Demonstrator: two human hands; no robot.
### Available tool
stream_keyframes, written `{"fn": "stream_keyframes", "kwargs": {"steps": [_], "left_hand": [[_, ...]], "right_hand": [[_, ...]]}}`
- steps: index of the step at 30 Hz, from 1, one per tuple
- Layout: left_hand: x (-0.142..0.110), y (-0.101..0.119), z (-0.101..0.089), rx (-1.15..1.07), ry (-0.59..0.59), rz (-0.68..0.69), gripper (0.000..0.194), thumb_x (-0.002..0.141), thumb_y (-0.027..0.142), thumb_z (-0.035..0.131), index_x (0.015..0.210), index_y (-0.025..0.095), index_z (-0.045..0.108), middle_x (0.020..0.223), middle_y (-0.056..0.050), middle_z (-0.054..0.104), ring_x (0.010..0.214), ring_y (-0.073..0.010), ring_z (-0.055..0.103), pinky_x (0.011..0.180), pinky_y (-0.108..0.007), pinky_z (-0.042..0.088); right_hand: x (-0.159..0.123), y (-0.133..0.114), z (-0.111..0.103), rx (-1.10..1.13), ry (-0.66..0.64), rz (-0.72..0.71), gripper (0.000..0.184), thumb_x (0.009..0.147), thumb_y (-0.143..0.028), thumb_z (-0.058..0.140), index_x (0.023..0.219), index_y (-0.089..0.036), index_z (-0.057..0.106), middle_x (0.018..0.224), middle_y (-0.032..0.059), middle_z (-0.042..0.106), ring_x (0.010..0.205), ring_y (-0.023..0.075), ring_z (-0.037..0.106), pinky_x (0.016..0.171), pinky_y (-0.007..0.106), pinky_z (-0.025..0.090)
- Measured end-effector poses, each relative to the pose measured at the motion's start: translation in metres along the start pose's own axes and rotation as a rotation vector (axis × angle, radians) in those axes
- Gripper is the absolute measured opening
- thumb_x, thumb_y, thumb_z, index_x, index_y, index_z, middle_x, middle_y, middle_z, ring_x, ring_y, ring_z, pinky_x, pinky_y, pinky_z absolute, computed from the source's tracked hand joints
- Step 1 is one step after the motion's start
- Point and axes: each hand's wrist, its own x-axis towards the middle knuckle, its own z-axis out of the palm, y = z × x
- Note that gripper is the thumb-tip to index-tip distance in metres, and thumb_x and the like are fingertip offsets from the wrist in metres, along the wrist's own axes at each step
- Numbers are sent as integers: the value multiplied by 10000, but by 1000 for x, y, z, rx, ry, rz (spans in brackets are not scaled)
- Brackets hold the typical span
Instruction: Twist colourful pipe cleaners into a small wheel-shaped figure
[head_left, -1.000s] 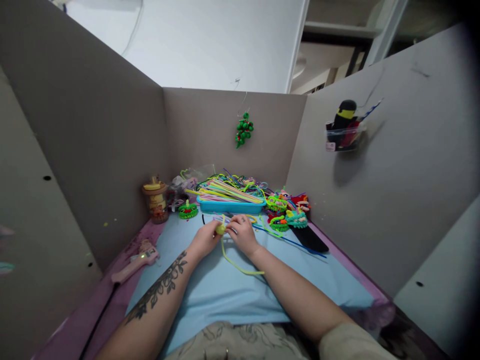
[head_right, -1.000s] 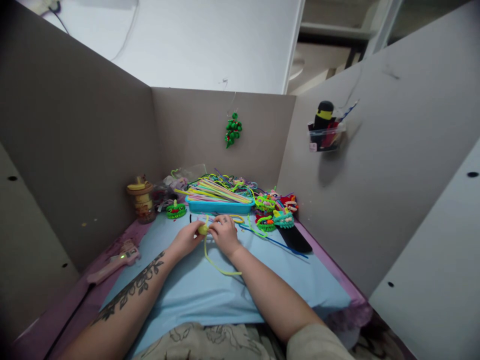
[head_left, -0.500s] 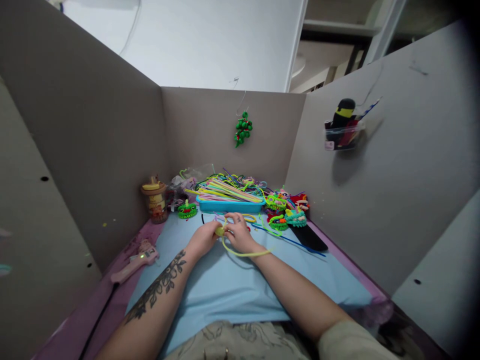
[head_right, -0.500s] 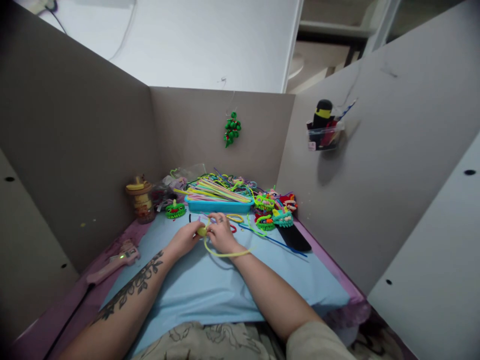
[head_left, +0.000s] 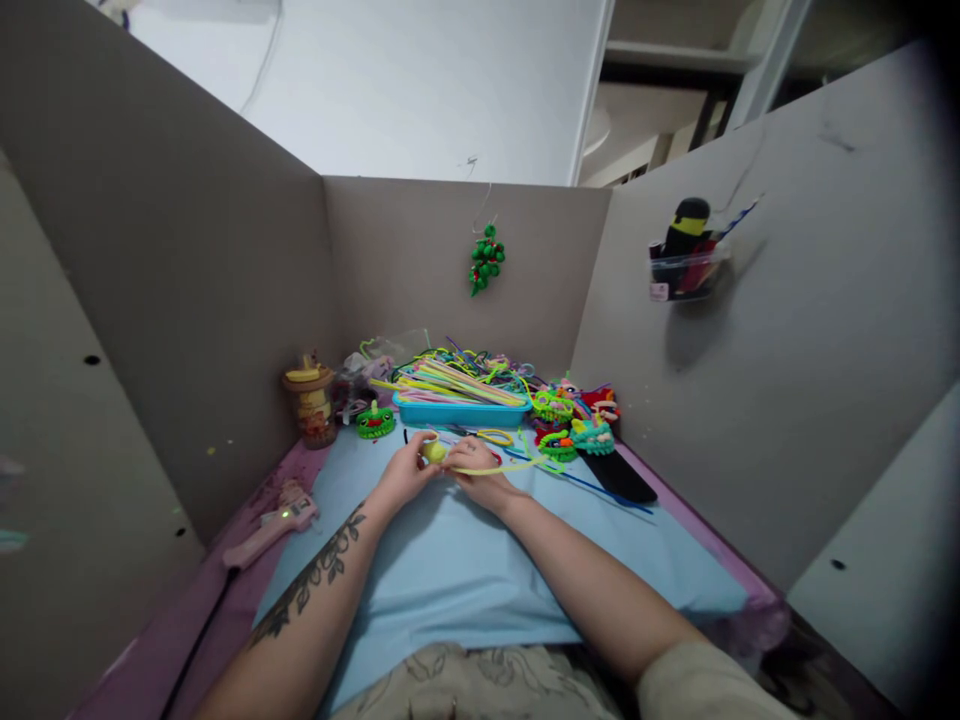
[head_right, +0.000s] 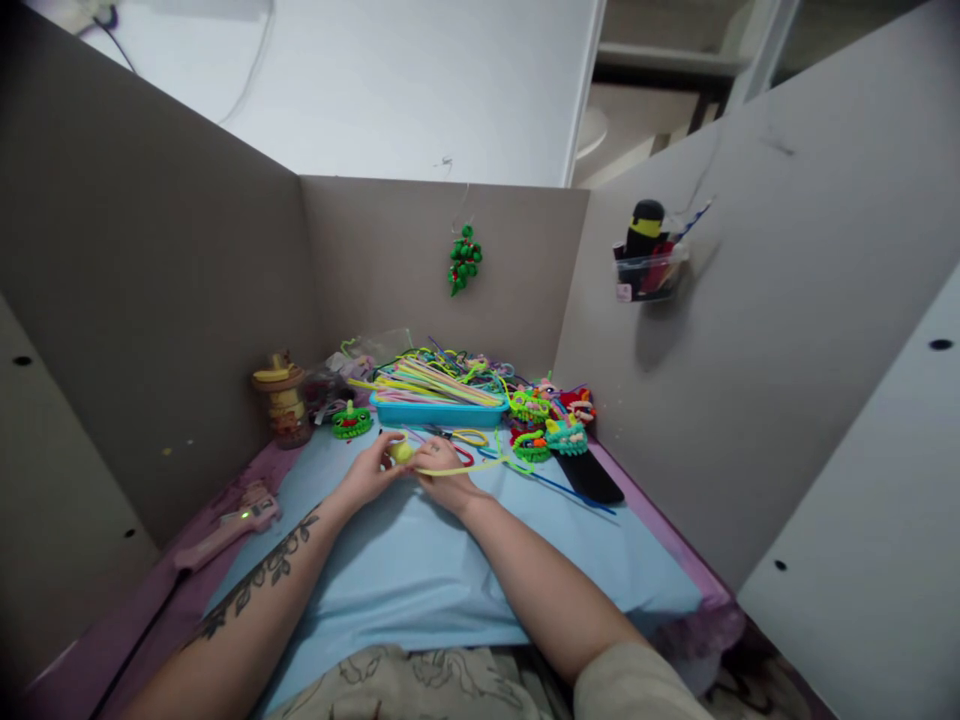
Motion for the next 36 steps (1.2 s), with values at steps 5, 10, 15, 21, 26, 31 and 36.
{"fn": "stream_keyframes", "kwargs": {"steps": [5,10,15,21,26,31,36], "left_hand": [[2,-2,4,-151,-9,37,326,714,192,544,1036,157,515,926,-42,606,734,-130,562,627,-228,448],[1,-1,1,-34,-48,50,274,694,134,526,964,167,549,829,1,609,610,-101,500,605,-225,410],[2,1,-1,2,-88,88,267,705,139,535,968,176,560,820,11,617,591,-98,477,598,-223,394],[0,-1,1,-34,-45,62,291,709,101,499,992,160,529,834,4,593,584,-94,470,598,-224,404],[-3,3,1,28,18,155,471,724,111,499,1186,178,437,1055,-56,546,632,-98,486,657,-253,443],[-9,11,2,203,74,145,574,745,256,575,1279,207,371,1182,-98,494,690,-133,535,694,-297,462],[-13,19,5,304,45,118,503,787,218,524,1275,225,404,1191,-84,542,872,-186,582,704,-278,454]], "right_hand": [[-1,0,-1,132,18,-18,199,806,-139,510,803,-251,675,788,-6,693,809,172,548,789,321,438],[1,3,-1,258,189,282,113,767,-202,558,746,-217,668,765,16,672,794,185,577,771,325,441],[3,16,0,382,301,590,142,764,-270,543,727,-178,645,727,33,641,742,188,579,709,313,447],[-1,16,2,206,114,375,159,664,-240,686,820,-213,689,1059,62,577,1056,231,494,943,400,340],[-3,14,7,129,111,315,65,684,-179,673,719,-226,701,1090,51,541,1079,229,454,966,398,302],[-3,17,10,206,210,395,46,684,-188,675,721,-201,699,1067,64,544,1034,222,481,928,372,344],[-2,13,14,320,160,421,43,695,-182,657,712,-197,694,1084,53,530,1061,209,487,953,356,345]]}}
